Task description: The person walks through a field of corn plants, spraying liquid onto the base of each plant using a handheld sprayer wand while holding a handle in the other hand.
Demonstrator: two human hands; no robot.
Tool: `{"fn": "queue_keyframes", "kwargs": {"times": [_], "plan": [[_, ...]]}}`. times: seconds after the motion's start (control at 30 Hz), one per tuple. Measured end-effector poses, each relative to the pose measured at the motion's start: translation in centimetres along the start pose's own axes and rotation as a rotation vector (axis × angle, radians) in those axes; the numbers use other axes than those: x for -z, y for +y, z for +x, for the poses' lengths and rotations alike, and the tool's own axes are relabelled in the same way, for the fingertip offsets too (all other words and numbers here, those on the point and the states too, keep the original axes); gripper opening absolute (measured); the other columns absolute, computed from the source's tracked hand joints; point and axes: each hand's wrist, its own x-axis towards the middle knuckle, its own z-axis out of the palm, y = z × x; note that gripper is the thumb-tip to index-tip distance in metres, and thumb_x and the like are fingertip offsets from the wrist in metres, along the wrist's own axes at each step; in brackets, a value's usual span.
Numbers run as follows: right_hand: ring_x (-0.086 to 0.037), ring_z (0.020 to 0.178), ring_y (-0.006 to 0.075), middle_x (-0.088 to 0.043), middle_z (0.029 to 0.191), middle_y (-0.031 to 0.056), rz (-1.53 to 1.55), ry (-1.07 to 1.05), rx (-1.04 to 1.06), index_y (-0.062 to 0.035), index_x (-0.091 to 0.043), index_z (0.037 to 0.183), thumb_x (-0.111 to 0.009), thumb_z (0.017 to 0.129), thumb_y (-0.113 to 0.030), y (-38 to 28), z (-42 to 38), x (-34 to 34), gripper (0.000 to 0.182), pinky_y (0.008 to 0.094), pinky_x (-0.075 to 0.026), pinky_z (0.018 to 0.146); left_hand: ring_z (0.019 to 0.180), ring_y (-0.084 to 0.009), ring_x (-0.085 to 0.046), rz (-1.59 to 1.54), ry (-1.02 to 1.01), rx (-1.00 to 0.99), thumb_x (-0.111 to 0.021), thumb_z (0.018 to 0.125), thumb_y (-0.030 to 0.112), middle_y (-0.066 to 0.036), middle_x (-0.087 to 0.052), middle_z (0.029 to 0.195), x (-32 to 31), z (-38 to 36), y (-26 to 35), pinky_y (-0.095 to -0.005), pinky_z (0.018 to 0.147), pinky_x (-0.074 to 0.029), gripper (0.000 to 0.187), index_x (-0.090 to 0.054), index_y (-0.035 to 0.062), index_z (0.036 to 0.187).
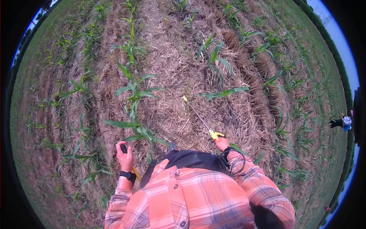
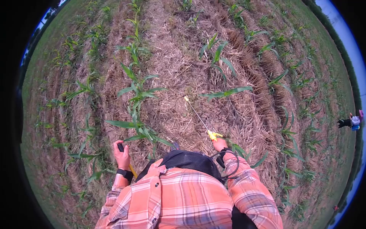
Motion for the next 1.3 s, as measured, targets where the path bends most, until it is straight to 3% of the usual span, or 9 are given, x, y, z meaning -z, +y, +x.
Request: {"fn": "queue_keyframes", "kwargs": {"times": [0.03,0.3,0.5,0.57,0.63,0.83,1.07,1.1,1.3], "plan": [[-0.054,0.076,0.0321,-0.056,0.077,0.0195,0.006,-0.065,0.003,0.0004,-0.056,0.081,-0.043,0.074,-0.034,-2.3,-0.5,0.5,0.037,0.0379,-0.041,0.068,0.038,-0.0044,-0.036,0.006,-0.006,-0.017,-0.05,0.073,0.002,0.004,-0.038,0.053,0.3,0.7,-0.1,-0.0192,0.032,-0.028,0.022,-0.041,0.0112,0.09],[-0.053,0.082,0.0327,-0.055,0.084,0.0199,0.015,-0.223,0.326,-0.0013,-0.055,0.085,-0.044,0.075,-0.033,-11.5,-0.9,2.2,0.036,0.0386,-0.04,0.072,0.047,-0.0061,-0.037,0.017,-0.044,0.042,-0.051,0.071,0.001,0.002,-0.039,0.057,0.4,4.9,1.0,-0.022,0.041,-0.03,0.021,-0.042,0.0078,0.088],[-0.052,0.082,0.0332,-0.056,0.083,0.0196,0.114,-0.291,0.203,-0.0015,-0.056,0.085,-0.043,0.074,-0.034,-11.7,3.8,3.3,0.037,0.0382,-0.04,0.072,0.048,-0.0062,-0.035,-0.121,-0.075,0.201,-0.05,0.071,0.0,0.001,-0.039,0.059,-1.2,9.1,1.9,-0.0216,0.043,-0.031,0.02,-0.042,0.0074,0.088],[-0.053,0.082,0.0331,-0.056,0.083,0.02,0.092,-0.265,0.087,-0.0008,-0.056,0.083,-0.043,0.074,-0.035,-11.1,6.1,3.6,0.038,0.0384,-0.04,0.072,0.05,-0.006,-0.034,0.041,0.028,-0.026,-0.05,0.071,0.0,0.001,-0.039,0.061,-1.6,11.2,0.5,-0.0216,0.045,-0.031,0.02,-0.042,0.0075,0.088],[-0.053,0.081,0.032,-0.056,0.082,0.0185,0.138,-0.233,-0.021,-0.0018,-0.057,0.084,-0.042,0.073,-0.036,-10.9,8.0,5.0,0.039,0.0383,-0.04,0.071,0.052,-0.0063,-0.033,0.067,0.033,-0.017,-0.05,0.071,0.0,0.002,-0.037,0.062,-2.8,13.2,4.8,-0.0212,0.046,-0.03,0.02,-0.042,0.0072,0.088],[-0.052,0.042,0.0171,-0.053,0.051,0.0063,0.291,0.071,-0.198,-0.0043,-0.057,0.068,-0.044,0.074,-0.032,-5.1,15.5,5.6,0.032,0.0311,-0.04,0.041,0.051,-0.0067,-0.032,0.118,-0.033,-0.06,-0.05,0.07,0.0,0.002,-0.035,0.06,-7.5,20.0,7.9,-0.0205,0.046,-0.029,0.021,-0.042,0.0065,0.088],[-0.056,0.049,0.0227,-0.056,0.056,0.0108,0.302,0.317,-0.297,0.0,-0.055,0.067,-0.044,0.076,-0.034,-1.6,21.1,10.0,0.036,0.033,-0.042,0.046,0.051,-0.0088,-0.035,0.108,-0.037,0.021,-0.051,0.07,0.002,0.0,-0.038,0.061,-10.8,24.4,9.3,-0.0234,0.046,-0.032,0.022,-0.042,0.0088,0.089],[-0.055,0.047,0.0218,-0.056,0.055,0.01,0.491,0.18,-0.422,0.0006,-0.054,0.066,-0.045,0.076,-0.032,-6.8,18.1,15.6,0.035,0.0323,-0.042,0.044,0.05,-0.0093,-0.036,0.127,-0.024,0.011,-0.051,0.07,0.002,0.0,-0.038,0.061,-11.0,24.9,9.4,-0.0238,0.046,-0.033,0.022,-0.042,0.0086,0.089],[-0.051,0.041,0.0176,-0.052,0.048,0.0062,0.345,0.252,-0.475,-0.0027,-0.054,0.064,-0.045,0.076,-0.031,-4.1,24.3,13.9,0.032,0.031,-0.039,0.04,0.052,-0.01,-0.037,0.262,0.017,-0.125,-0.052,0.069,0.002,-0.001,-0.039,0.061,-10.7,27.4,15.4,-0.0242,0.048,-0.033,0.023,-0.043,0.0077,0.089]]}}
